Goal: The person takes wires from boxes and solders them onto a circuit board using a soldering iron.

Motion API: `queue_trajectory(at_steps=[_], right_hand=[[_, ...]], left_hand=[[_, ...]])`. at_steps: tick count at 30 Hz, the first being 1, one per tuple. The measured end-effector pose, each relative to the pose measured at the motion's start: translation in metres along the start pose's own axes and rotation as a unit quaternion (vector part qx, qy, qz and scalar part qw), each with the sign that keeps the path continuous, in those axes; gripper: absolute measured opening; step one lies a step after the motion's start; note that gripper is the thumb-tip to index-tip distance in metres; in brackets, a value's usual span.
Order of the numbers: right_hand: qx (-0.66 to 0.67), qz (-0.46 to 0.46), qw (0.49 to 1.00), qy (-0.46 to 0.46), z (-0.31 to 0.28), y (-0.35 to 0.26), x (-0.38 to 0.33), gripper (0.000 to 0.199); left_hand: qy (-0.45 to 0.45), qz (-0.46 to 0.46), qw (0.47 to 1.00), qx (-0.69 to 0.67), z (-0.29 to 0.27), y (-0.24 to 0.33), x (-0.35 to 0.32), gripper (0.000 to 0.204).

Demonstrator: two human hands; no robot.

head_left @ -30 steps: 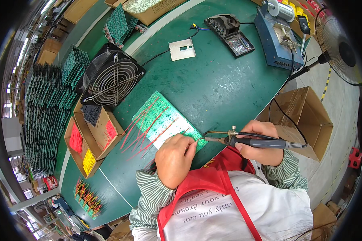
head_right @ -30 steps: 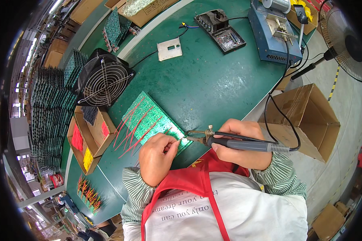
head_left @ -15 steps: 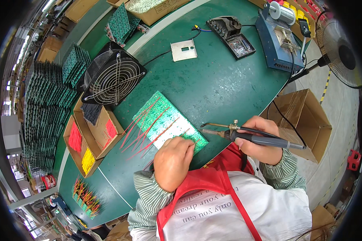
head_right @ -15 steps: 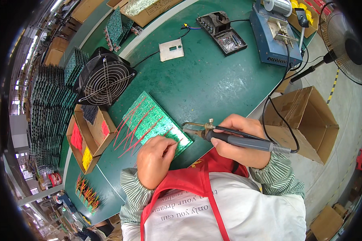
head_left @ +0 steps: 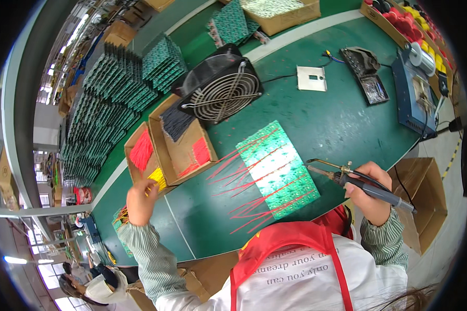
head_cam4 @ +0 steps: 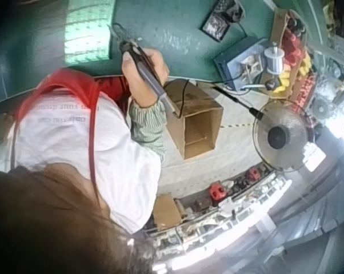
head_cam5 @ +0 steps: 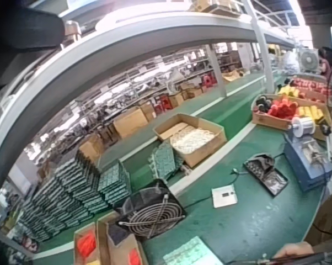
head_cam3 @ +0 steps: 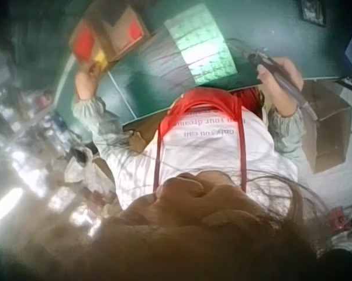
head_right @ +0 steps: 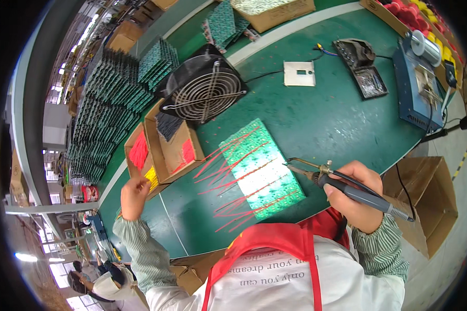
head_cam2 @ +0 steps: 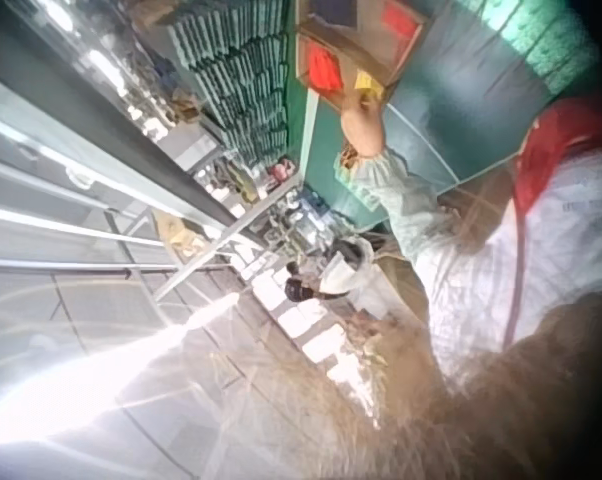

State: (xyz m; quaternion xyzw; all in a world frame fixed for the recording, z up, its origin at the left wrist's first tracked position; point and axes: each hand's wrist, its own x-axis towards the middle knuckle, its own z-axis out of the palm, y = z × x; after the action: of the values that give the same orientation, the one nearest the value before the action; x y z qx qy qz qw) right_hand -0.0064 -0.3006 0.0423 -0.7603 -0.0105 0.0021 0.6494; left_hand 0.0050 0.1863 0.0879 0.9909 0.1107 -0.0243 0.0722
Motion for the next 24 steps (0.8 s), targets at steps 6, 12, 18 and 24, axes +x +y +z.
queue_trajectory(at_steps=[6, 12, 18, 24], right_hand=[[-0.012, -0.002, 1.0, 0.003, 0.01, -0.004, 0.005, 0.017], [-0.021, 0.008, 1.0, 0.011, 0.015, -0.002, 0.006, 0.016], [-0.014, 0.011, 1.0, -0.002, 0.018, -0.007, 0.011, 0.017], [-0.028, 0.002, 1.0, -0.006, 0.019, -0.008, 0.011, 0.018]], left_hand=[[-0.018, 0.114, 0.993, 0.015, 0.023, -0.062, 0.046, 0.042], [-0.027, 0.107, 0.994, -0.01, 0.028, -0.061, 0.049, 0.021], [0.058, 0.118, 0.991, -0.01, 0.028, -0.064, 0.042, 0.015], [0.053, 0.073, 0.995, -0.039, 0.024, -0.06, 0.046, 0.016]])
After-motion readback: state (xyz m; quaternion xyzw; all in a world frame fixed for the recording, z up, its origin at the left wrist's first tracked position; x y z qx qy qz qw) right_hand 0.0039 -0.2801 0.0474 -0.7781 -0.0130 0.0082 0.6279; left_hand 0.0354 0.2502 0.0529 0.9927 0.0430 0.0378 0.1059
